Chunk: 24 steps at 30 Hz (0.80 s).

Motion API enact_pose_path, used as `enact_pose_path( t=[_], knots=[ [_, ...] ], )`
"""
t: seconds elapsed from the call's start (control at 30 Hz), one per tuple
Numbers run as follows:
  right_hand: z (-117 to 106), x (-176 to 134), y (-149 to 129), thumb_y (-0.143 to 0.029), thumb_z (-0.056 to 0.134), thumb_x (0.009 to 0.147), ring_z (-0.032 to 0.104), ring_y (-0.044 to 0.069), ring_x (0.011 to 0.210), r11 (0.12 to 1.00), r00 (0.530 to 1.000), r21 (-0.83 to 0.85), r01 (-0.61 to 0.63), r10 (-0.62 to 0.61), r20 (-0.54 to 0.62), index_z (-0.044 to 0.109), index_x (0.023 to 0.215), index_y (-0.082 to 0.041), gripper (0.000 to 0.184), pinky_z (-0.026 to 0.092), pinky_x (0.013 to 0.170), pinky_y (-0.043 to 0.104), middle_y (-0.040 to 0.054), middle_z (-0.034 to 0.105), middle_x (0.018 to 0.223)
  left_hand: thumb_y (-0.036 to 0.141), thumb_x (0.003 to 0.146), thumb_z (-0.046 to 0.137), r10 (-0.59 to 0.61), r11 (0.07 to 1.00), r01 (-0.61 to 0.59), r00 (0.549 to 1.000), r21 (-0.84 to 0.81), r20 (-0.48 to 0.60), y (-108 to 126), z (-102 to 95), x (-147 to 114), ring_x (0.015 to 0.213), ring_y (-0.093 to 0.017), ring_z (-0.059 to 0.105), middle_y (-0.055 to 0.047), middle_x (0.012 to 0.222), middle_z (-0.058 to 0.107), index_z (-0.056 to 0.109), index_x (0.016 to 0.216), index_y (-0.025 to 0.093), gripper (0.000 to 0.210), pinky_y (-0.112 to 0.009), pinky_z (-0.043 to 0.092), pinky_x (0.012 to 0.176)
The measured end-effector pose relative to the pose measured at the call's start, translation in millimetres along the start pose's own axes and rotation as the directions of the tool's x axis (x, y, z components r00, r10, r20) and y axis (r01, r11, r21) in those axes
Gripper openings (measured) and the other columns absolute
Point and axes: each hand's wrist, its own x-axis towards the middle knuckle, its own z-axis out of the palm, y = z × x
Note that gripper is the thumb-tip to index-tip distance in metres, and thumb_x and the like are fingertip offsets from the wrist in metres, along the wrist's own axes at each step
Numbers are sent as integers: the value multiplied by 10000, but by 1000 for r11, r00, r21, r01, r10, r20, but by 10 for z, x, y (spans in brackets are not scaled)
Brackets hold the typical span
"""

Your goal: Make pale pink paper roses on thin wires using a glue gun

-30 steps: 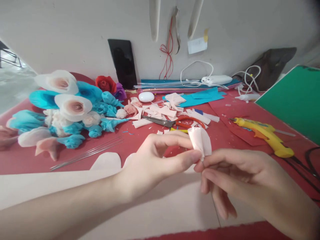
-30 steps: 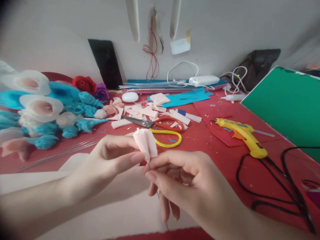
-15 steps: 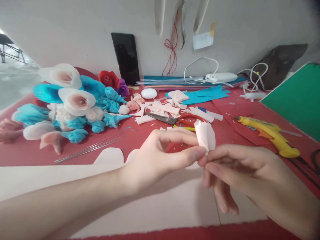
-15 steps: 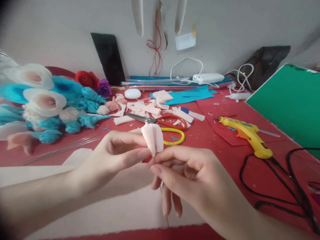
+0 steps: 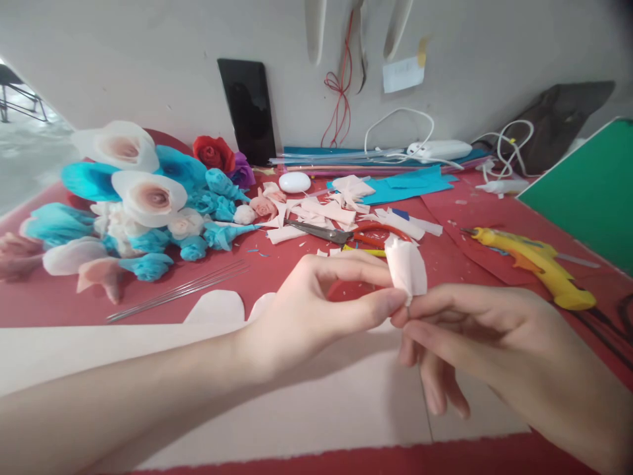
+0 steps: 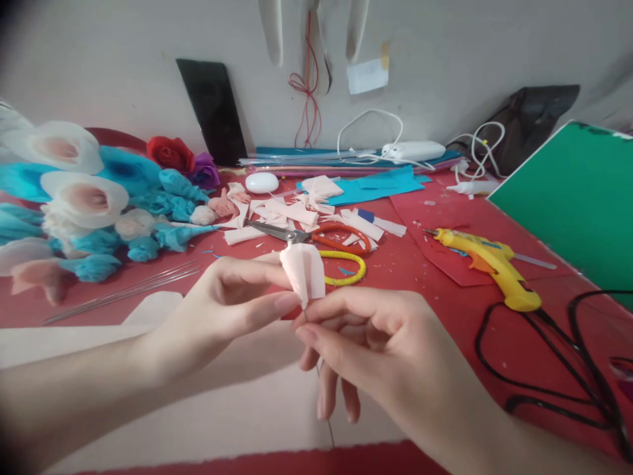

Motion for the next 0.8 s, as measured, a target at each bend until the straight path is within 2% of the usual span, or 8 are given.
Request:
enact_pose_path(
  t=[0.23, 0.37, 0.53, 0.67, 0.8],
  knots=[
    [12, -27, -10, -304, 597, 837, 574, 62, 442, 1000, 1000, -24, 15, -16, -9, 632, 766, -182, 146, 458, 418, 82, -4, 621, 578, 232, 805, 594, -42, 999, 43, 999, -23, 24, 10, 12, 4, 607, -95, 597, 6, 784, 589, 633, 683, 164, 145, -227, 486, 645],
    [36, -29, -10, -255, 610, 823, 578, 55, 437, 999, 998, -5, 35, -36, -51, 648, 731, -187, 120, 442, 402, 58, -24, 608, 548, 219, 792, 596, -10, 1000, 9, 1000, 17, 7, 16, 23, 12, 639, -113, 588, -11, 765, 596, 636, 667, 151, 148, -240, 485, 662],
    [46, -36, 3, -283, 590, 831, 579, 62, 440, 995, 999, -99, 10, -15, -48, 649, 730, -177, 158, 455, 420, 69, -11, 609, 529, 184, 775, 593, 59, 995, -56, 998, 82, -29, 9, 40, 8, 756, -161, 596, -30, 747, 610, 663, 656, 136, 147, -271, 482, 733],
    [70, -30, 12, -290, 603, 794, 538, 49, 399, 990, 988, -141, 19, -41, -152, 652, 688, -182, 160, 431, 401, 64, -15, 591, 489, 157, 764, 593, 70, 995, -65, 996, 76, -61, 3, 58, 10, 761, -159, 597, -28, 762, 615, 675, 662, 129, 133, -280, 478, 750],
    [71, -12, -3, -262, 577, 796, 539, 63, 381, 979, 991, -195, 55, -78, -113, 644, 689, -174, 155, 427, 379, 76, -4, 595, 478, 137, 756, 593, 78, 995, -73, 994, 74, -75, 4, 66, 20, 792, -170, 593, -27, 749, 608, 678, 658, 128, 130, -290, 470, 767]
  ],
)
